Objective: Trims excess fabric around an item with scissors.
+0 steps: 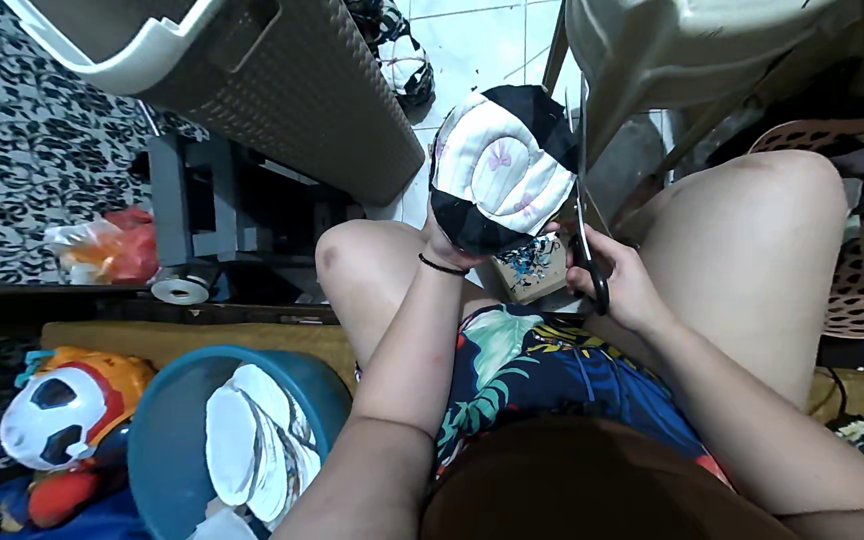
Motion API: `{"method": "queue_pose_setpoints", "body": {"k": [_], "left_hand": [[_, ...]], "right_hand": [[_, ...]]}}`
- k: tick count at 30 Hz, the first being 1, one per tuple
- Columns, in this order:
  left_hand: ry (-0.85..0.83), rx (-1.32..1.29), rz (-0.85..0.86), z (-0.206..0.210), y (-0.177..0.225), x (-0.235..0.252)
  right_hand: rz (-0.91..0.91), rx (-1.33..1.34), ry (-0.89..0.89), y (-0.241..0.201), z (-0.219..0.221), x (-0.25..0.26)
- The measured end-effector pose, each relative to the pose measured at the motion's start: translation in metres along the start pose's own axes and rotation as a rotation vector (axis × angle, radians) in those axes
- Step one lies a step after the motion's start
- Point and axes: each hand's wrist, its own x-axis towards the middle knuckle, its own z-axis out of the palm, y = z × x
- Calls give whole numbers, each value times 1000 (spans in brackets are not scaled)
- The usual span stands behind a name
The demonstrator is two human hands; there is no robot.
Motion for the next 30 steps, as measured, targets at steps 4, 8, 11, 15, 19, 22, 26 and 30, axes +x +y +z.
{"method": "queue_pose_setpoints", "body": {"k": [4,8,11,15,19,22,26,30], "left_hand": [[-37,-20,-36,-13,1,5],[-157,-52,-23,-21,4,13],[-224,-89,-14,-22,8,17],[-122,-83,18,-26,10,10],[-195,-98,36,-28,15,5],[-291,-86,29,-27,20,3],[-373,-66,55,-26,24,-2],[-332,-25,75,-24,23,-5]], "right_hand": [[16,15,25,-3,0,-2],[16,43,49,-4,0,-6],[-1,66,46,-3,0,-7],[-4,77,61,-4,0,-10],[-13,108,68,-2,0,-11],[-18,141,20,-4,-2,-12],[-29,134,-200,2,-8,-6],[-42,63,-201,0,-6,-8]]}}
